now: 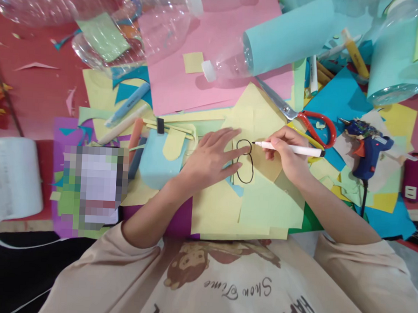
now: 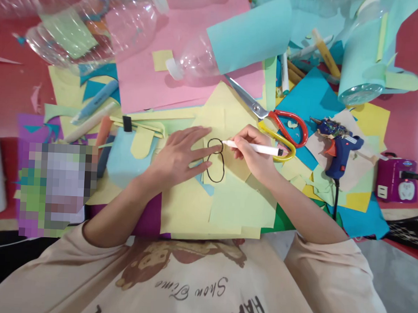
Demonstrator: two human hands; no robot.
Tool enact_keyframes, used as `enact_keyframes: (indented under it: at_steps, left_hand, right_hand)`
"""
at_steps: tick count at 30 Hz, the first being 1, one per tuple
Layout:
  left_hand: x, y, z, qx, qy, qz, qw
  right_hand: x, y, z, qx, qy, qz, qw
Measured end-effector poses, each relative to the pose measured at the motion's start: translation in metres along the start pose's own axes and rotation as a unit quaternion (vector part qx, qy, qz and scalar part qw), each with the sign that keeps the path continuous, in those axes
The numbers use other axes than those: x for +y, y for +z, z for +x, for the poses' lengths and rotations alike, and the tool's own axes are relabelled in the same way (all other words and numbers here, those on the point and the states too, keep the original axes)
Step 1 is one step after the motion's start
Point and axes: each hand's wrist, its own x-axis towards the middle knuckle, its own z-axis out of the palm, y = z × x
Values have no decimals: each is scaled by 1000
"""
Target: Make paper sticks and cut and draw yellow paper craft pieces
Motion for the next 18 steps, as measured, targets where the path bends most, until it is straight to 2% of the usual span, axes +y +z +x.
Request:
enact_keyframes:
  at_steps: [6,12,18]
  left_hand:
    - [10,-3,-13,-38,83,-8,996]
    - [9,-7,-21,-51,119,-10,991]
    - [3,-4,-23,-60,130,-10,990]
  right_hand:
    - [2,-1,0,-23,-5,23,999]
    - [-2,-1,2,-69,24,36,997]
    - [-2,-1,-1,-96,11,-3,995]
